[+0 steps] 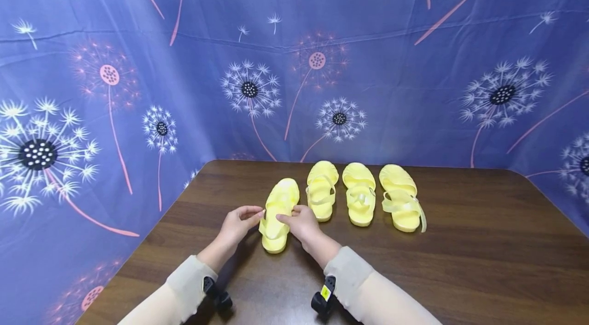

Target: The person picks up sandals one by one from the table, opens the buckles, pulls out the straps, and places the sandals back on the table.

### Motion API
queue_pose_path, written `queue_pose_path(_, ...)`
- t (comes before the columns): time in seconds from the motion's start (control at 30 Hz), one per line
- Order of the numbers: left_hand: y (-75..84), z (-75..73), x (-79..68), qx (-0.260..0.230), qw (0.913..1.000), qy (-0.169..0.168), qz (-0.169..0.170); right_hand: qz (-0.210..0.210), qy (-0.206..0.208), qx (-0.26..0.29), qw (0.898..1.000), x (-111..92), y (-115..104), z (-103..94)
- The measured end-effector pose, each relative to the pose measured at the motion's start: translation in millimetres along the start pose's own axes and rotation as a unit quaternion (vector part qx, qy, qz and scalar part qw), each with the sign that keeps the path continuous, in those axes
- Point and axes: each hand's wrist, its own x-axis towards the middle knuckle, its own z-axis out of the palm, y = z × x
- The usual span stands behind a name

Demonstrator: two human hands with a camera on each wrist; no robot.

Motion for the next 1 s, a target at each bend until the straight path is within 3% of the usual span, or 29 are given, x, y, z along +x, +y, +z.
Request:
queue_pose_path(0.43,7.2,-4.8,-21.5,-0.049,0.9939,-0.089,-0.043,-0.001,-0.031,0.051,0.998,-16,5,2.1)
queue_pose_path(0.7,7.2,-2.2,-32.8,-0.097,0.9883,-0.103,-0.057,-0.001,-0.049,0.081,0.996,-32,7,4.7)
queue_pose_path(1.0,-0.4,0.0,-38.6,-0.118,0.9839,-0.127,-0.044,-0.015,-0.047,0.116,0.992,-43,15,12.5)
